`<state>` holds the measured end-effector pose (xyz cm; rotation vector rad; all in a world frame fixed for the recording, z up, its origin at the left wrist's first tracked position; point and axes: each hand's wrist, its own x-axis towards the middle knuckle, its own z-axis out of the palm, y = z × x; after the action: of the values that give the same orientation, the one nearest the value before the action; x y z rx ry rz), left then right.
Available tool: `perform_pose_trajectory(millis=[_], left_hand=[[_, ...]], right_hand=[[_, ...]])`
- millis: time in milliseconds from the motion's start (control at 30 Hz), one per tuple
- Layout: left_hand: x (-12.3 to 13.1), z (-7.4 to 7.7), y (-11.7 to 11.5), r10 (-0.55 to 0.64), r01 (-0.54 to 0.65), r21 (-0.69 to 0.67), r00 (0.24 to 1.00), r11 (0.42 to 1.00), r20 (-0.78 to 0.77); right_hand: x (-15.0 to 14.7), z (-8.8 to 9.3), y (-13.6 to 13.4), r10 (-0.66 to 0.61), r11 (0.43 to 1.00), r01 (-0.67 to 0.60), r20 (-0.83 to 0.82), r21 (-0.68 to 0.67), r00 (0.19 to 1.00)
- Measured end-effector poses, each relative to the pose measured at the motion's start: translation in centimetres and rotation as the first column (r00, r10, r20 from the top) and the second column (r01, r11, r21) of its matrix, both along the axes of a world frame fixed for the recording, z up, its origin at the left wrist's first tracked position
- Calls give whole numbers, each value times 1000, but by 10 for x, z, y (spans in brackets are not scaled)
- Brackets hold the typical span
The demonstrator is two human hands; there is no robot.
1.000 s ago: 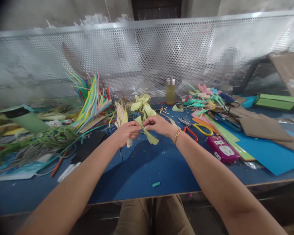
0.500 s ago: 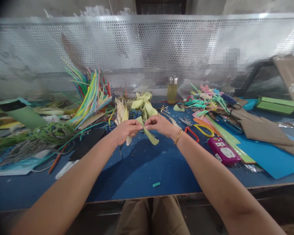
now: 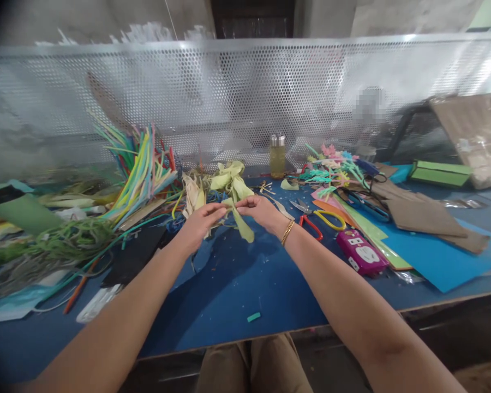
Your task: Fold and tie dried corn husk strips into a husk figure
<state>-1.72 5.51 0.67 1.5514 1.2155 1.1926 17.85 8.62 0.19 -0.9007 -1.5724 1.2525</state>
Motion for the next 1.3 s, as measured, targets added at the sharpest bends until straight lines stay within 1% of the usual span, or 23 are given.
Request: perform_pose_trajectory(millis=[33,67,100,133,167,200,267,333,367,433,500,567,633,700,733,800,900,1000,1200,1300], left_hand=[[-2,3,1,96,-94,85,995,992,-18],[-5,5,1,199,-190,171,979,967,-36],[-6,8,1,281,-260,242,958,935,-59],[-8,10,0,334,-296,288,938,911,-89],[-8,11,-1,349,-300,303,929,905,-120],[-7,12,-3,323,-273,282,935,920,-149],[-2,10,-6,201,-173,182,968,968,-149],[5,7,-8,76,-71,91,996,993,-49],[8,5,-9,39,-40,62,999,997,14],[11,2,-9,-7,6,11,993,1000,119],[12,0,-8,-16,26,-52,981,998,196],[11,-1,-7,-20,56,-123,961,991,275],[12,-2,-8,-51,130,-187,924,974,378],[14,-2,-9,-81,223,-241,871,945,485],[16,-2,-10,-78,253,-265,844,930,531],[19,-2,-11,-42,273,-306,805,912,591],[21,0,-11,-10,281,-331,775,901,632],[20,1,-10,14,275,-349,767,896,642],[20,2,-9,60,234,-370,771,899,634],[21,2,-9,70,212,-368,780,905,622]], right_hand=[[-1,0,2,-35,999,34,-75,-14,997],[-2,-1,3,-69,997,65,-142,-28,988],[-3,0,3,-94,995,88,-194,-38,976],[-4,0,3,-111,994,104,-233,-40,966],[-5,1,2,-120,993,115,-260,-37,958],[-7,1,0,-123,992,119,-277,-31,953],[-10,3,-4,-110,994,110,-290,-16,951],[-13,4,-8,-83,996,84,-289,-7,954],[-14,4,-10,-63,998,64,-283,-5,957],[-15,4,-11,-24,1000,23,-264,-7,964],[-15,2,-11,2,1000,-5,-240,-10,971],[-14,0,-9,4,1000,-5,-225,-3,974],[-12,-2,-6,4,1000,-1,-214,14,977],[-11,-3,-5,15,999,-9,-204,34,979],[-10,-3,-4,24,999,-15,-200,43,980],[-10,-3,-4,32,998,-22,-194,54,981],[-11,-4,-5,13,998,-1,-193,62,981],[-12,-6,-4,5,998,9,-195,69,981],[-11,-11,1,35,996,-21,-171,84,985],[-10,-13,2,15,996,-3,-144,85,989]])
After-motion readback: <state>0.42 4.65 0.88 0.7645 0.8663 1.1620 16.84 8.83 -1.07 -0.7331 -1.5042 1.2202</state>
